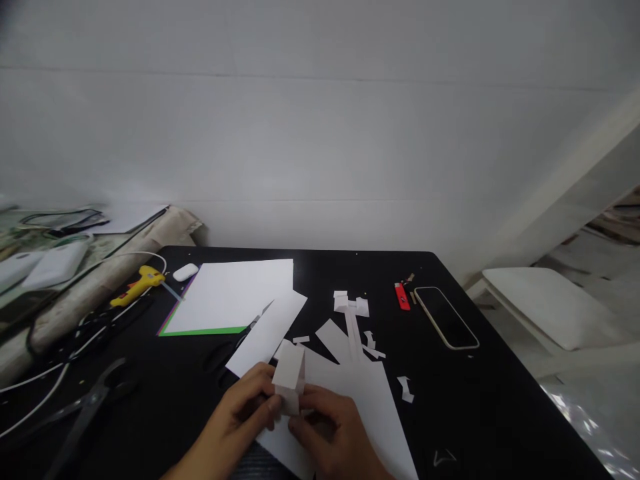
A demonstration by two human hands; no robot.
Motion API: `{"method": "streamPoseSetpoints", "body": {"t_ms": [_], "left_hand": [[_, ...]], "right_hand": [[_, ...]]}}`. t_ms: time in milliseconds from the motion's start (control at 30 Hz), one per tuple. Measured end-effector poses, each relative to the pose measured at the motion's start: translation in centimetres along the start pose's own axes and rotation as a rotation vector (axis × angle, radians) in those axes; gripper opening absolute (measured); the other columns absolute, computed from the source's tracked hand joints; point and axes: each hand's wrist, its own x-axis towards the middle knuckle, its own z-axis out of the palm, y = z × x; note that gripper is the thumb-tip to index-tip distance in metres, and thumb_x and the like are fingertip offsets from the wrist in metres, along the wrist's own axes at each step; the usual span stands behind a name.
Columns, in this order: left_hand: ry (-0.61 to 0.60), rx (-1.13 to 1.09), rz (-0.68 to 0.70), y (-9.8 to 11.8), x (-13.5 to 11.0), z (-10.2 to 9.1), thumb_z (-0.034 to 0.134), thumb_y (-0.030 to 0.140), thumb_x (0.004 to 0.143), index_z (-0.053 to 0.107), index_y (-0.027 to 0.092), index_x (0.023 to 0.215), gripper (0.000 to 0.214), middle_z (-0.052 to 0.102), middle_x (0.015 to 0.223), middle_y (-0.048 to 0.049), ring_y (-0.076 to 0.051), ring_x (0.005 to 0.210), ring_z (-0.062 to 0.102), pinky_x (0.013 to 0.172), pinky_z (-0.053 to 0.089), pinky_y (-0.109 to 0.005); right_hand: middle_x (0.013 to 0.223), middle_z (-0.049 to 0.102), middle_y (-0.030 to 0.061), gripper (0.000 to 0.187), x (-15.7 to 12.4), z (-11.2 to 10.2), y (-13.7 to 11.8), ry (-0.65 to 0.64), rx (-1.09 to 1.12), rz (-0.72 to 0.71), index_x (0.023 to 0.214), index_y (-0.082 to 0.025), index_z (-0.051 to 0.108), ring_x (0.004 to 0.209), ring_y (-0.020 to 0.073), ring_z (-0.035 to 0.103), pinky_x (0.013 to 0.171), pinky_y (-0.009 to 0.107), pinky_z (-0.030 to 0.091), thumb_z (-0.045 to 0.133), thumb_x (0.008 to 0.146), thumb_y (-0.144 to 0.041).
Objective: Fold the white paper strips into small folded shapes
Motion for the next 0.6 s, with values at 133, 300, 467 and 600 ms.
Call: {"method": "streamPoseSetpoints", "body": {"t_ms": [133,300,467,600], "left_hand": [[-0.007,0.008,-0.030,0.0,0.0,0.0,0.056,0.044,0.098,0.059,0.017,0.077,0.034,0.057,0.100,-0.0081,-0.014,0.071,0.055,0.060,0.044,-0.024],[-0.087,0.069,-0.010,0.4,-0.2,-0.1,0.054,0.039,0.099,0.063,0.019,0.084,0.027,0.060,0.109,-0.0094,-0.016,0.079,0.058,0.068,0.047,-0.026],[-0.049,0.143,0.003,0.3,-0.3,-0.1,0.061,0.036,0.095,0.073,0.024,0.100,0.017,0.050,0.140,-0.0123,-0.028,0.115,0.058,0.099,0.048,-0.039],[-0.068,0.185,-0.051,0.7,-0.3,-0.2,0.066,0.030,0.091,0.077,0.030,0.104,0.017,0.037,0.159,-0.0068,-0.034,0.141,0.040,0.118,0.032,-0.051]], "right_hand": [[0.104,0.075,0.0134,0.034,0.0,-0.3,0.4,0.058,0.072,-0.007,0.101,-0.020,0.080,0.094,0.0300,0.070,0.081,0.038,0.055,0.071,0.087,-0.049],[0.106,0.078,0.0120,0.032,0.5,-0.5,1.1,0.145,0.161,0.088,0.102,-0.021,0.080,0.101,0.0317,0.071,0.098,0.045,0.052,0.075,0.084,-0.048],[0.112,0.077,0.0133,0.042,0.5,-0.9,1.9,0.221,0.174,0.191,0.110,-0.021,0.078,0.105,0.0335,0.072,0.097,0.047,0.054,0.085,0.075,-0.045],[0.097,0.080,0.0109,0.052,0.5,-0.9,1.5,0.250,0.245,0.232,0.116,-0.020,0.075,0.098,0.0319,0.074,0.093,0.048,0.056,0.088,0.071,-0.043]]}}
